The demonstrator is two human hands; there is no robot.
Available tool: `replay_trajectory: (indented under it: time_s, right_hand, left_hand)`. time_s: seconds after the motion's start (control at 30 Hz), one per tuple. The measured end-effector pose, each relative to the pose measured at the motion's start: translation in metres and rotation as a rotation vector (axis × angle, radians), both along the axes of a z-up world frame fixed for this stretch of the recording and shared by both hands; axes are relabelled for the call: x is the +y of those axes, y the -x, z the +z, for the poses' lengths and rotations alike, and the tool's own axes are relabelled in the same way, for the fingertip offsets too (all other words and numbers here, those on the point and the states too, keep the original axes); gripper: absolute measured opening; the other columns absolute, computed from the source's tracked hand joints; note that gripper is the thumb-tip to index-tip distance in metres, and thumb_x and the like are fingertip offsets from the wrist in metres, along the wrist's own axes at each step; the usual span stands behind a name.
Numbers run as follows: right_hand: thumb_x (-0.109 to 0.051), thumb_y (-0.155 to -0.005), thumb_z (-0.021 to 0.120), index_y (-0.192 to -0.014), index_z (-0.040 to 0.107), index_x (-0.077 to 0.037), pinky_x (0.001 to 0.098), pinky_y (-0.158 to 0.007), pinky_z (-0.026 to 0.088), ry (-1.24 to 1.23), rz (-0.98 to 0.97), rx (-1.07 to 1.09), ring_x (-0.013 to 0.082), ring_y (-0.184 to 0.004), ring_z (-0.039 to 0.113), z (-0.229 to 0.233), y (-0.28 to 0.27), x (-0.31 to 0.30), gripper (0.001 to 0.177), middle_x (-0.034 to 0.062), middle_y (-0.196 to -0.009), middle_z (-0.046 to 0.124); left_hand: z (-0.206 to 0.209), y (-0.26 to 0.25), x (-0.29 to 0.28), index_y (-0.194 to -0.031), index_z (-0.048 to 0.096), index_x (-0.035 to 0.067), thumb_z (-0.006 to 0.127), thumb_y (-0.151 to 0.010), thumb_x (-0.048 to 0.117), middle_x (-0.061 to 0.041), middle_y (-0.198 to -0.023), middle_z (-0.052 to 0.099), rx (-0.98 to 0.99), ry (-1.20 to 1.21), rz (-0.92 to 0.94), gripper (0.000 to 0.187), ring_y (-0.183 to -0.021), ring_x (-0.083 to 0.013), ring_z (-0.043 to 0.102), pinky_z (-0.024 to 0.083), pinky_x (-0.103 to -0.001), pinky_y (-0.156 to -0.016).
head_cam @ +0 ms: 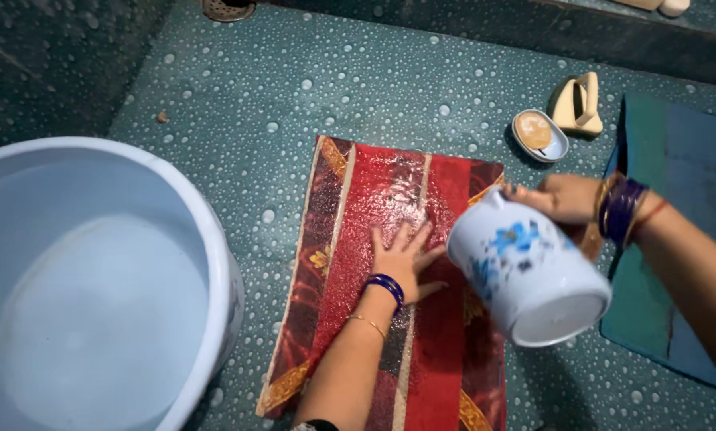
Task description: The person pours water from a plastic jug onto a red patterned cloth laid on a tiled floor, then scrubs the cloth with a bar of soap to create lather. The person repeatedly rubs and scrubs the cloth by hand, occasionally folding it and continuing to scrub different sections.
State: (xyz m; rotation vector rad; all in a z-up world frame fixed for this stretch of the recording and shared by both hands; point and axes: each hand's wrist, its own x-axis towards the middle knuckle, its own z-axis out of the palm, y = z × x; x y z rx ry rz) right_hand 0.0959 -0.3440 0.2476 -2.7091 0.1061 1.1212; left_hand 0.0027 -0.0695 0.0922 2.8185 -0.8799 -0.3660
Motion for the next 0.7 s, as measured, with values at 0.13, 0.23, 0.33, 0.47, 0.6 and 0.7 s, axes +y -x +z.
replay_trajectory:
  time_s: [0.13,0.23,0.33,0.47,0.6,0.7]
  right_hand:
    - [-0.083,-0.086,0.038,-0.101,0.081,0.003,0.0425,-0.075,0.064,-0.047,0.029,-0.095,0.0291,-0.082,0.079,0.009,-0.023,0.004,0.097,0.0196,-0.086,0.079]
    - [-0.078,-0.087,0.046,-0.096,0.082,0.004,0.0435,-0.069,0.062,-0.021,0.124,-0.264,0.031,-0.072,0.077,0.051,-0.018,0.047,0.09,0.0206,-0.078,0.075]
    - [-0.069,-0.089,0.058,-0.094,0.076,-0.004,0.0425,-0.064,0.057,-0.107,0.336,-0.582,0.0274,-0.063,0.074,0.1,0.005,0.113,0.068,0.0156,-0.065,0.072]
    - [-0.069,-0.08,0.081,-0.095,0.063,-0.003,0.0389,-0.07,0.059,-0.505,0.719,-1.33,0.0283,-0.08,0.073,0.135,0.034,0.21,0.07,0.0138,-0.086,0.07]
    - [-0.067,-0.078,0.081,-0.113,0.061,-0.008,0.037,-0.074,0.06,-0.714,0.839,-1.383,0.0292,-0.104,0.069,0.121,0.053,0.326,0.071,0.015,-0.115,0.063]
    - [-0.036,-0.07,0.078,-0.102,0.062,-0.006,0.0414,-0.063,0.062,-0.821,0.852,-1.233,0.0314,-0.092,0.071,0.098,0.088,0.427,0.046,0.027,-0.118,0.06]
  left_hand:
    - [-0.002,-0.007,0.009,-0.151,0.039,0.043,0.048,-0.08,0.082,0.001,-0.171,0.011,0.045,-0.003,0.073,0.082,-0.155,-0.0379,0.006,-0.001,-0.083,-0.11]
    - [-0.011,-0.027,0.015,-0.152,0.045,0.04,0.052,-0.083,0.08,0.002,-0.171,0.019,0.11,-0.059,0.133,0.08,-0.161,-0.0365,0.007,0.001,-0.084,-0.113]
    - [-0.03,-0.057,0.016,-0.157,0.033,0.035,0.053,-0.082,0.083,0.001,-0.168,0.013,0.068,-0.175,0.228,0.091,-0.157,-0.036,0.001,-0.001,-0.085,-0.109]
    - [-0.033,-0.026,0.006,-0.155,0.036,0.046,0.051,-0.082,0.076,-0.002,-0.173,0.007,-0.001,0.027,0.509,0.08,-0.155,-0.0447,0.001,-0.002,-0.083,-0.112]
    - [0.008,0.052,0.01,-0.161,0.026,0.036,0.04,-0.087,0.083,-0.003,-0.171,0.003,0.341,-0.055,0.661,0.089,-0.155,-0.0502,-0.009,-0.009,-0.085,-0.11]
    - [0.034,0.088,0.028,-0.161,0.026,0.037,0.042,-0.085,0.083,-0.004,-0.171,0.002,0.401,-0.081,0.643,0.09,-0.155,-0.0506,-0.009,-0.008,-0.086,-0.109]
